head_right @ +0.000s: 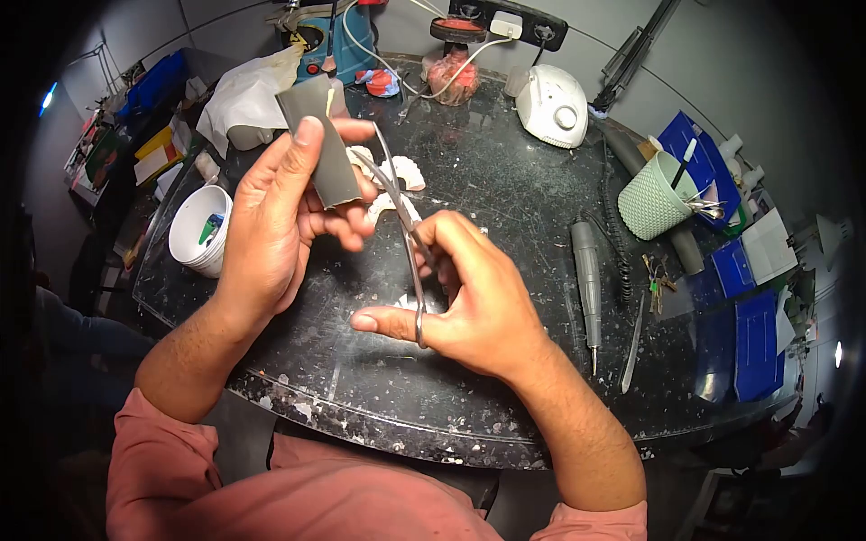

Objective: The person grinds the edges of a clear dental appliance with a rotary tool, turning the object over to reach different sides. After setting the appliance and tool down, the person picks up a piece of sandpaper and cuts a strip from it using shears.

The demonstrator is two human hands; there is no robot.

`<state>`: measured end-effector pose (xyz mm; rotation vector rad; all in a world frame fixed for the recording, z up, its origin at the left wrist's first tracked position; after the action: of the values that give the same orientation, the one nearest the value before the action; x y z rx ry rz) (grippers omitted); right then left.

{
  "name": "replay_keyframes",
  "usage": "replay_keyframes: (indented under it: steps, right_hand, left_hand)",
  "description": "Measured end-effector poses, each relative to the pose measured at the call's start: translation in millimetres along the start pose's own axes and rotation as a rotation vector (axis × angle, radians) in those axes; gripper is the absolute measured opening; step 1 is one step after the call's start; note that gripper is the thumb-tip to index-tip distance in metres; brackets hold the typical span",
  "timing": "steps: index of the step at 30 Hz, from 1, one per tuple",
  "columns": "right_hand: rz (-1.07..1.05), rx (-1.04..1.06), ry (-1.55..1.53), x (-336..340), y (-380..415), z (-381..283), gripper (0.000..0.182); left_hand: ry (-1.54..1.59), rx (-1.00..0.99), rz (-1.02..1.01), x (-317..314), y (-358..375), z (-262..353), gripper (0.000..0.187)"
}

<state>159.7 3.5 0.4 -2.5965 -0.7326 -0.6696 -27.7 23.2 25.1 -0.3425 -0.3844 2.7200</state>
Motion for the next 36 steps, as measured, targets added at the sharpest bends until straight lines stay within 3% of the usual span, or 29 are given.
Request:
replay_keyframes:
  steps: [2, 5, 11, 13, 17, 19, 21, 23, 27, 36]
  right_hand:
    - [-0.006, 0.032, 0.01, -5, 1, 0, 0.053]
    - [0.236, 0.056, -0.262, -9, 6, -5, 0.025]
    - [0.289, 0.073, -0.198, -10, 8, -9, 0.017]
    - [0.299, 0.002, -0.393, -10, 10, -11, 0.013]
    - [0.316, -0.02, -0.413, -4, 9, -17, 0.011]
    - [0.289, -0.026, -0.382, -4, 7, -9, 0.02]
    - [0.278, 0.111, -0.305, -5, 3, -6, 0.036]
    - [0.098, -0.056, -0.246, 1, 5, -11, 0.054]
    - [-0.001, 0.13, 0.183, -1, 0, -12, 0.064]
    - [-0.045, 0.135, 0.204, -4, 1, -12, 0.068]
  left_hand:
    - [-0.039, -0.003, -0.024, 3, 3, 0, 0.047]
    - [-0.102, 0.007, -0.045, -4, 7, -3, 0.047]
    - [-0.092, 0.072, -0.2, -17, 18, -20, 0.045]
    - [-0.045, 0.089, -0.285, -11, 15, -20, 0.038]
    - [-0.101, -0.04, -0.252, -13, 15, -15, 0.021]
    - [-0.17, -0.108, -0.185, -10, 16, -12, 0.013]
    - [-0.134, -0.195, -0.139, -6, 11, -4, 0.013]
    - [-0.141, -0.25, -0.09, -2, 9, 5, 0.014]
    - [-0.134, -0.314, -0.03, -2, 9, 11, 0.017]
    - [-0.073, -0.247, -0.058, 1, 7, 5, 0.019]
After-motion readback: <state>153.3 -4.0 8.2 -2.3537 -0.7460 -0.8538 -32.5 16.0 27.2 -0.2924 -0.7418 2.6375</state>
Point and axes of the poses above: each hand's wrist, its own y-axis away from the middle knuckle, its own x-axis out of the back of the hand, z = x × y, the point moved 1 cm from there along -y, towards the middle knuckle, and after that the axes turned 13 degrees about -z, right-handed, at the moved point
